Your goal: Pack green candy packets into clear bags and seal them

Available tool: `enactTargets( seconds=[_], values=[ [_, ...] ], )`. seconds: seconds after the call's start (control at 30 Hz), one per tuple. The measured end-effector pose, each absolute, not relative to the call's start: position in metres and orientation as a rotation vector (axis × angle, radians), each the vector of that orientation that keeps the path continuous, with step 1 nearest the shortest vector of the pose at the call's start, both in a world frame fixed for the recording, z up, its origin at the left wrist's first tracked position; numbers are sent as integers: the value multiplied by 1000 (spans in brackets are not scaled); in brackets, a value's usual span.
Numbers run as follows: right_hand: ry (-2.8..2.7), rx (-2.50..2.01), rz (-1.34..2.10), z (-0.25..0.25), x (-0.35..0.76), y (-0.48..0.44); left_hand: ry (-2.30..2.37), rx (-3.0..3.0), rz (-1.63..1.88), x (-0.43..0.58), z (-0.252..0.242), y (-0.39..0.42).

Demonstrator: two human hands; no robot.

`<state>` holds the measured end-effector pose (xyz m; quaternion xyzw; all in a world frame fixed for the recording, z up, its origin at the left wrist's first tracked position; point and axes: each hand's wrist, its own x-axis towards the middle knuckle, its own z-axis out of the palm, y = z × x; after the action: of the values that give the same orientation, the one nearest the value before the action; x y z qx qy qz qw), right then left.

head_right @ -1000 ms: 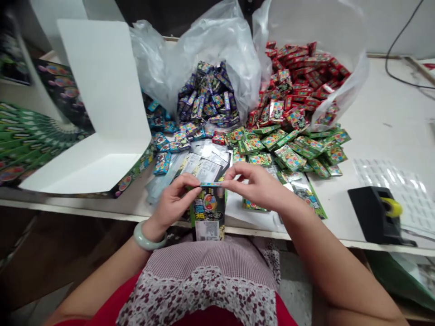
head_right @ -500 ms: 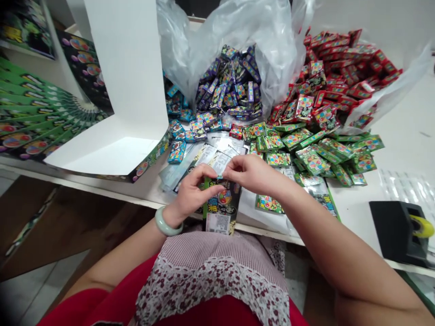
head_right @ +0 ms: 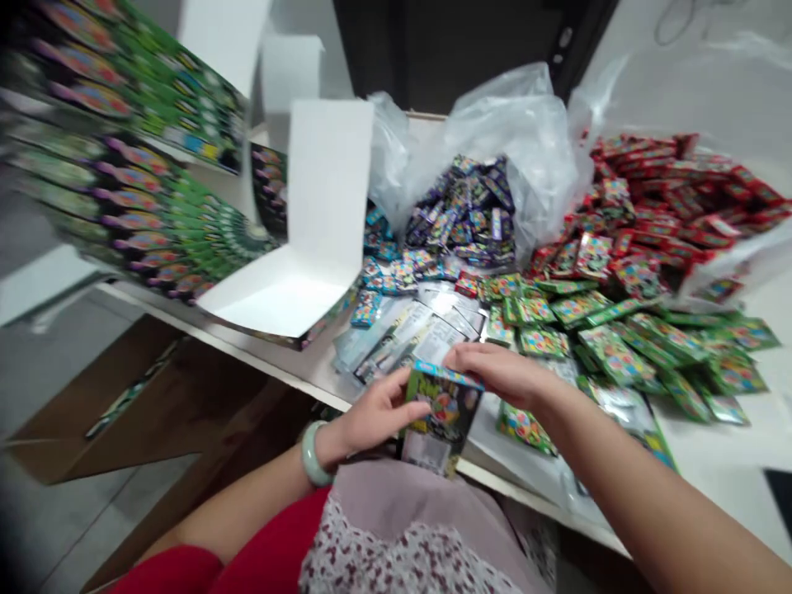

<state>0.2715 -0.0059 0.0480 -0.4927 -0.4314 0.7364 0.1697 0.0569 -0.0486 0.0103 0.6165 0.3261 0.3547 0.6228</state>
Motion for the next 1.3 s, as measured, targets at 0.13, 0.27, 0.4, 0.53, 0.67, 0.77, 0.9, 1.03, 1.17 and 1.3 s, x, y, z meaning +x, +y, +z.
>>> enactTargets(
  seconds=[0.13, 0.27, 0.4, 0.53, 0.67, 0.77, 0.9, 1.03, 1.17, 1.3],
  values=[
    [-1615, -1383, 1572, 61, 264, 4, 793, 1511, 1108, 5, 66, -46],
    [-2253, -1119, 849, 60, 197, 14, 1112, 1749, 1827, -64, 126, -7],
    [-2590, -861, 396, 45, 106, 18, 1312, 2378, 1428, -111, 118, 50],
    [-2770, -826, 294, 19, 63, 21, 1312, 2666, 855, -129, 55, 76],
    [-2926, -726, 260, -10, 60, 17, 1307, 2715, 566, -140, 5, 64],
    [-2967, -718, 281, -23, 59, 15, 1294, 2730, 401, -150, -8, 56],
    [-2986, -738, 304, -26, 56, 17, 1471, 2808, 132, -161, -14, 57],
    [-2994, -740, 321, -22, 55, 19, 1623, 2770, 75, -154, -21, 63],
    [-3002, -742, 322, -21, 54, 21, 1666, 2730, -31, -143, -28, 68],
    [-3008, -729, 327, -21, 53, 24, 1697, 2686, -119, -141, -34, 70]
  ],
)
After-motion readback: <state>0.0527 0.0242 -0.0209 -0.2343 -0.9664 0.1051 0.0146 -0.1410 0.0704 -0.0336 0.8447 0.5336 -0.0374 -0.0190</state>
